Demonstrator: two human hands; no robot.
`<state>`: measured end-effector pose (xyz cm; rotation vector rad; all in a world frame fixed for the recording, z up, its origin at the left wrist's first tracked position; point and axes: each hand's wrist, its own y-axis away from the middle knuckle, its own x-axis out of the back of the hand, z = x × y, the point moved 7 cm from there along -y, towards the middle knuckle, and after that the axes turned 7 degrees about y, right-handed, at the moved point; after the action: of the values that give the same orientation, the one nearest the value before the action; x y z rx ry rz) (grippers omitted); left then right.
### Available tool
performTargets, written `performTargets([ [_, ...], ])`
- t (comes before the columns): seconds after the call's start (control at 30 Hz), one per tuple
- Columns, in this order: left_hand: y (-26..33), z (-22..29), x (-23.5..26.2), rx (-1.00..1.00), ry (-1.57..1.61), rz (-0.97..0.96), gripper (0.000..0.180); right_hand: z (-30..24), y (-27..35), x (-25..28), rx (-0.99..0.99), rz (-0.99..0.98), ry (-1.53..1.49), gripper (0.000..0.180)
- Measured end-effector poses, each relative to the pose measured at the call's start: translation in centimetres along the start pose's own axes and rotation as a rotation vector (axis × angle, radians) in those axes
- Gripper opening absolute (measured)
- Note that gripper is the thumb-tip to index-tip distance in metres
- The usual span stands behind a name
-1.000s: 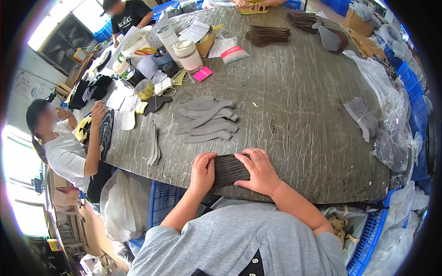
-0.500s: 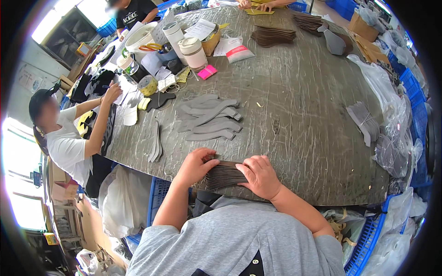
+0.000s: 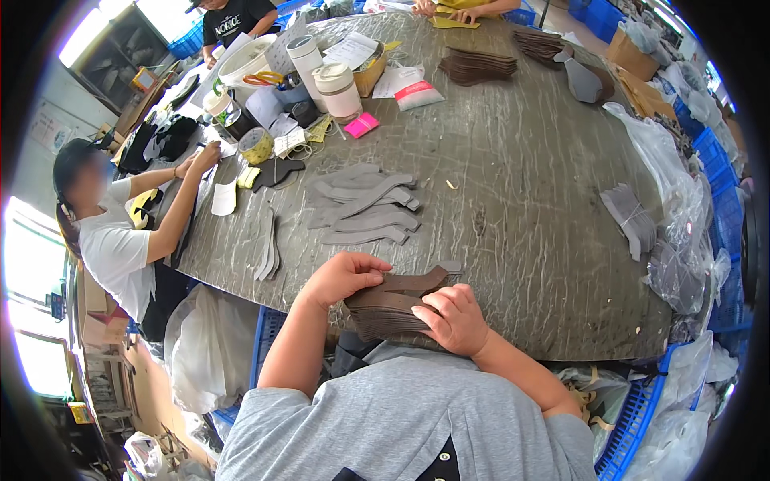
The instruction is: The person sits at a workbench and repeatedly picks up gray fabric shoe parts and small beige rubber strips. They align the rubber strip with the edge of the fabric part and press them together by hand. After processing several units, the person stacks the finished parts and places the stack into a clear plastic bag.
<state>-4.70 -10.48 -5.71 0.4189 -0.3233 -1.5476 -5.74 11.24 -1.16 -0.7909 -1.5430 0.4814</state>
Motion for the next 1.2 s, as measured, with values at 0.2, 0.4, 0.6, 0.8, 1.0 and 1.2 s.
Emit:
performTargets([
  [0.2, -0.3, 0.6, 0.3, -0.021, 0.071, -0.018, 0.022, 0.3, 1.1, 0.3, -0.113, -0.154, -0.134, 0.052],
  [0.4, -0.4, -0.7, -4.1, -0.15, -0.468, -0.309, 0.021, 0.5, 0.7, 1.3, -0.233, -0.128, -0.177, 0.063],
  [0.6, -0.8, 1.4, -4.7, -0.2, -0.857, -0.134, 0.029, 0.8, 1.8, 0.5, -0.216, -0.245, -0.209, 0.062],
  [0.8, -1.2, 1.5, -7.5, -0.359, -0.99, 0.084, 0.03, 0.7, 1.4, 0.0, -0.204, -0.276, -0.213, 0.064],
  [1.0, 0.4, 5.4, -7.1, -0.652, -0.919, 0.105, 0.01, 1.6, 2.2, -0.1, -0.384, -0.193, -0.233, 0.069],
  [1.2, -0.2, 3.7, -4.1, -0.502, -0.751, 0.057, 0.01, 2.5, 1.2, -0.7, -0.392, -0.24, -0.087, 0.077],
])
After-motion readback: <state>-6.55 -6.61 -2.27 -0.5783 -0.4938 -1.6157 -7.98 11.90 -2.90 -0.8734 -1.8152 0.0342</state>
